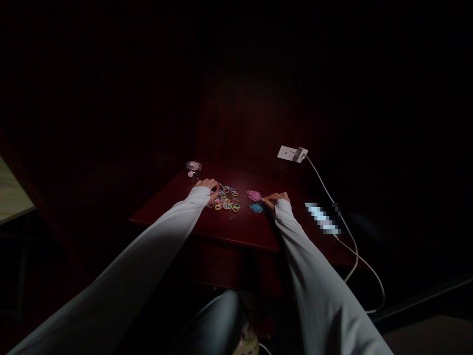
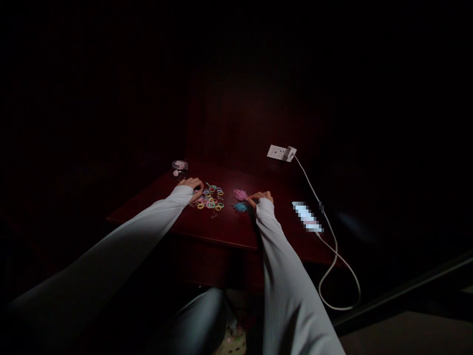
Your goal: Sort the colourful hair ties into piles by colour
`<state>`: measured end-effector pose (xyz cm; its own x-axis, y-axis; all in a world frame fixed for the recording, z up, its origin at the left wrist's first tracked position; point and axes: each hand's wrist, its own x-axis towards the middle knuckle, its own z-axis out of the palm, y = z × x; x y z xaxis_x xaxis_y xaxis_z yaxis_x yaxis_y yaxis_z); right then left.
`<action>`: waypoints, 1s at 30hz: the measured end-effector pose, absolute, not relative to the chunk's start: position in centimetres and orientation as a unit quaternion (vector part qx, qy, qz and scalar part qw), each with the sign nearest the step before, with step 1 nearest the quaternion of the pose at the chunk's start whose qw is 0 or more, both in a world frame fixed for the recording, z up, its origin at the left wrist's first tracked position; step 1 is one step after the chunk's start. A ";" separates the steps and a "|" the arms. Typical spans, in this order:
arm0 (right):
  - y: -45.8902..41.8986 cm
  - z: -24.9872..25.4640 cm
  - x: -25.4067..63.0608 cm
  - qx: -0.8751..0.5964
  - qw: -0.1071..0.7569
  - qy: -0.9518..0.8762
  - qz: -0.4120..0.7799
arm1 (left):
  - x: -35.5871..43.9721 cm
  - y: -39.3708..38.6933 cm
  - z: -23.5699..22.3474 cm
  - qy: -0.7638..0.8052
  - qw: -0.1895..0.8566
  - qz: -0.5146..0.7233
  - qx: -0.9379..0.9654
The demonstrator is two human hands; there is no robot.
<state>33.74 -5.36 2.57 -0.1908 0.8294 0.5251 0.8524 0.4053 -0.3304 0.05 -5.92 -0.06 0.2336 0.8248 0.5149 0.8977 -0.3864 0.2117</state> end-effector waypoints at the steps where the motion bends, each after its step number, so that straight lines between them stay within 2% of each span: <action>1: -5.4 2.8 33.6 -0.546 0.335 -0.768 -0.018 | 0.1 -5.9 -0.1 -0.551 0.064 -0.284 -0.782; 6: -5.8 3.6 30.4 -0.536 0.362 -0.763 -0.013 | 0.2 -5.9 0.0 -0.555 0.066 -0.286 -0.779; 14: -6.9 2.6 23.6 -0.512 0.299 -0.805 -0.009 | 0.6 -6.4 0.0 -0.526 0.056 -0.299 -0.794; 22: -5.7 1.6 22.0 -0.558 0.249 -0.790 -0.047 | 0.6 -6.3 0.1 -0.524 0.037 -0.291 -0.799; 30: -5.1 1.1 20.5 -0.563 0.230 -0.793 -0.008 | 0.6 -6.5 0.4 -0.532 0.033 -0.285 -0.797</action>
